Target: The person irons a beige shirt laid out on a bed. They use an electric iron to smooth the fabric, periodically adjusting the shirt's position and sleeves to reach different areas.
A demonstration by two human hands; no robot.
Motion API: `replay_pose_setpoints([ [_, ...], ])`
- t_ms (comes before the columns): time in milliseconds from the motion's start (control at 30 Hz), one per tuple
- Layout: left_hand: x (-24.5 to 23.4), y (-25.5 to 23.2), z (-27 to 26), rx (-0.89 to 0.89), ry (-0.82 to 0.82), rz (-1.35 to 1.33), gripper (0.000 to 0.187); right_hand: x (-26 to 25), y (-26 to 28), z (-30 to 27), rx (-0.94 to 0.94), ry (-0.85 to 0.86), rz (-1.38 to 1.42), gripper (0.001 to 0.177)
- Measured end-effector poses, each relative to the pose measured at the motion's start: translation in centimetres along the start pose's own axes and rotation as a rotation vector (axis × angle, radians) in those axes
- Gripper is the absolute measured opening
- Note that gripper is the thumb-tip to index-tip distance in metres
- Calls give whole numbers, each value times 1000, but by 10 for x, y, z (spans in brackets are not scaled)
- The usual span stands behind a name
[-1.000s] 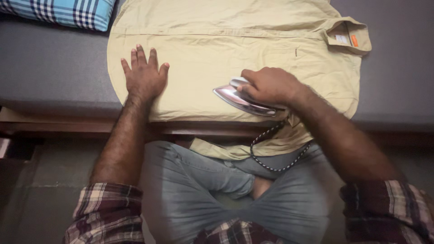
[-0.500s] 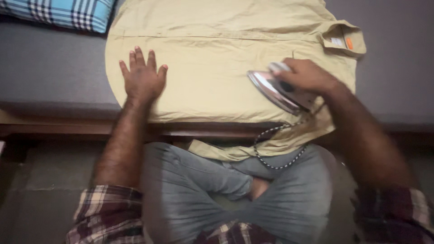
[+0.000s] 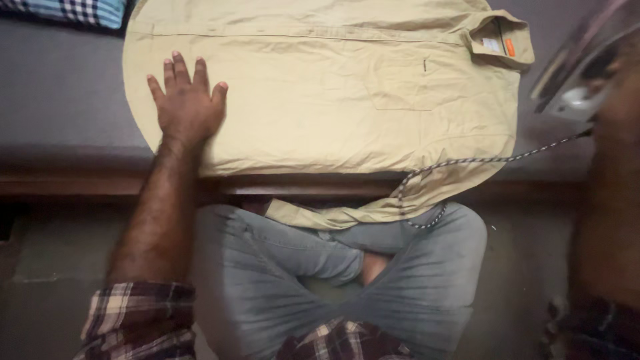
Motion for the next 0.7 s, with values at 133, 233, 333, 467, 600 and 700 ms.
replay_pose_setpoints([
  [133, 0, 0, 1, 3, -5, -7, 74, -17, -23, 4, -2, -104, 87, 30],
  [233, 2, 2, 1, 7, -13, -14, 74, -24, -33, 7, -12, -139, 136, 31],
  [333, 2, 2, 2, 7, -13, -23, 74, -28, -41, 10, -25, -161, 196, 32],
  [467, 3, 1, 2, 2, 0, -47, 74, -31, -55, 13, -42, -191, 287, 36],
  [600, 3, 1, 2, 0, 0, -33, 74, -28, -76, 10, -71, -216, 411, 41],
  [700, 2, -1, 3, 12, 7, -13, 75, -16, -78, 22, -146, -210, 547, 45],
])
Point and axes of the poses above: each hand's wrist, its own z-axis towards the middle knuckle, its own x-axis out of the palm, y = z × x, the point moved 8 cm from there along z, towards the middle knuckle, and after that the axes turned 11 degrees about -z, right-handed, at the moved point
